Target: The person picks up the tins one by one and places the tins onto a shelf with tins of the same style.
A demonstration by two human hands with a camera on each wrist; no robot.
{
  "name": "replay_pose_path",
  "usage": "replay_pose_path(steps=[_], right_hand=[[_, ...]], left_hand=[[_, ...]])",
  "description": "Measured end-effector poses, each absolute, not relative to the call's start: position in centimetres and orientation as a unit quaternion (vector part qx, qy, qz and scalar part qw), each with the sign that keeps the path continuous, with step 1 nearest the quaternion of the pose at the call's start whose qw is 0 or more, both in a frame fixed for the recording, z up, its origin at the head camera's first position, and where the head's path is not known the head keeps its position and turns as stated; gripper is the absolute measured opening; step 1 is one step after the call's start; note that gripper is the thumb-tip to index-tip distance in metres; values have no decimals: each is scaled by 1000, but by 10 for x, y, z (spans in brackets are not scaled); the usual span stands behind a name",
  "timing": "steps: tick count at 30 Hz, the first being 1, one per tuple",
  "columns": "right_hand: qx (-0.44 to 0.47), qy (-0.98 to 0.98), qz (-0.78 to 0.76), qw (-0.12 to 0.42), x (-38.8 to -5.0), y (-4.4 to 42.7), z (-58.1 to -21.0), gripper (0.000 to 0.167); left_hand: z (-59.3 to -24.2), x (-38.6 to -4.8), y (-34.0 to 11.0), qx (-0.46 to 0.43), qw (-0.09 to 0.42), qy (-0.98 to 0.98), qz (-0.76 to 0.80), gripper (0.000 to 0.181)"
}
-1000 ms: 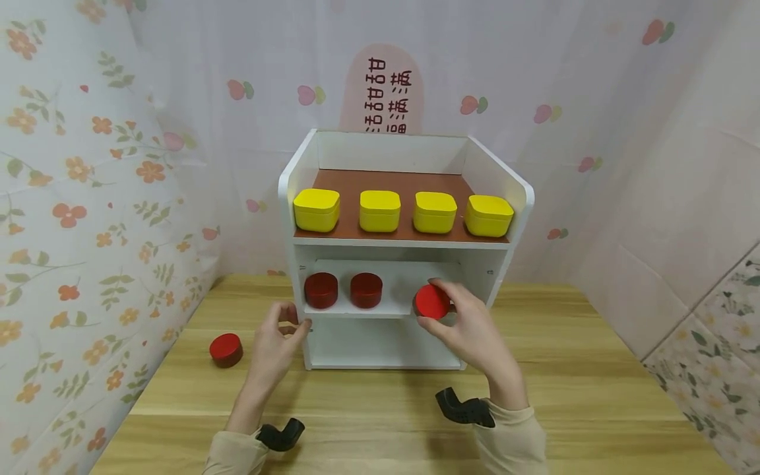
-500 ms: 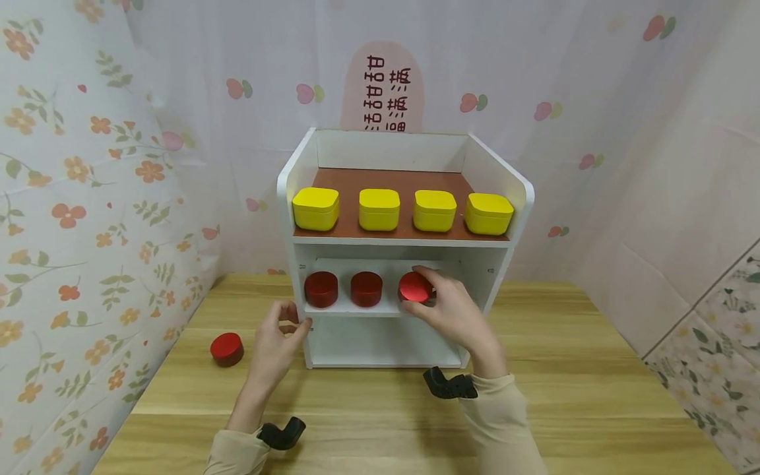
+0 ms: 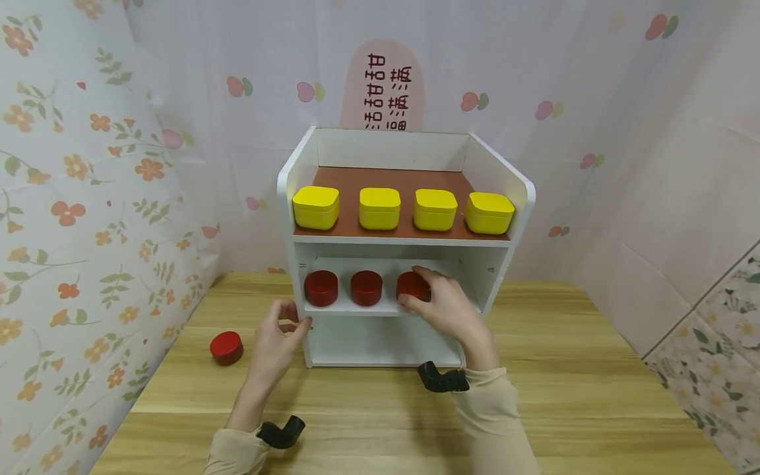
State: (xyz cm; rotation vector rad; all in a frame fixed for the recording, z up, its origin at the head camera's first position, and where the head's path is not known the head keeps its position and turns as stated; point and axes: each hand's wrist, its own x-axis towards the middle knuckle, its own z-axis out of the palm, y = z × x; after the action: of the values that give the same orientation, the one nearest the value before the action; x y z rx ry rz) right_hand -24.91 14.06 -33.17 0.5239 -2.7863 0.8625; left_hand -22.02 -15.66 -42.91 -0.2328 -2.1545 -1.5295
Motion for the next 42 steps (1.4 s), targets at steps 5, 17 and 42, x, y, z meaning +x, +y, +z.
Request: replay_pose_path(steps=[5, 17, 42], right_hand=[[171, -939, 287, 80, -250, 141, -332, 64], [165, -942, 285, 65, -252, 139, -331, 64], [197, -920, 304, 151, -232, 147, -321, 64]], left_hand=[[-429, -220, -157, -85, 243, -787, -561, 29], [-429, -219, -158, -88, 246, -787, -559, 28], [-412, -210, -150, -72, 234, -800, -548, 27]])
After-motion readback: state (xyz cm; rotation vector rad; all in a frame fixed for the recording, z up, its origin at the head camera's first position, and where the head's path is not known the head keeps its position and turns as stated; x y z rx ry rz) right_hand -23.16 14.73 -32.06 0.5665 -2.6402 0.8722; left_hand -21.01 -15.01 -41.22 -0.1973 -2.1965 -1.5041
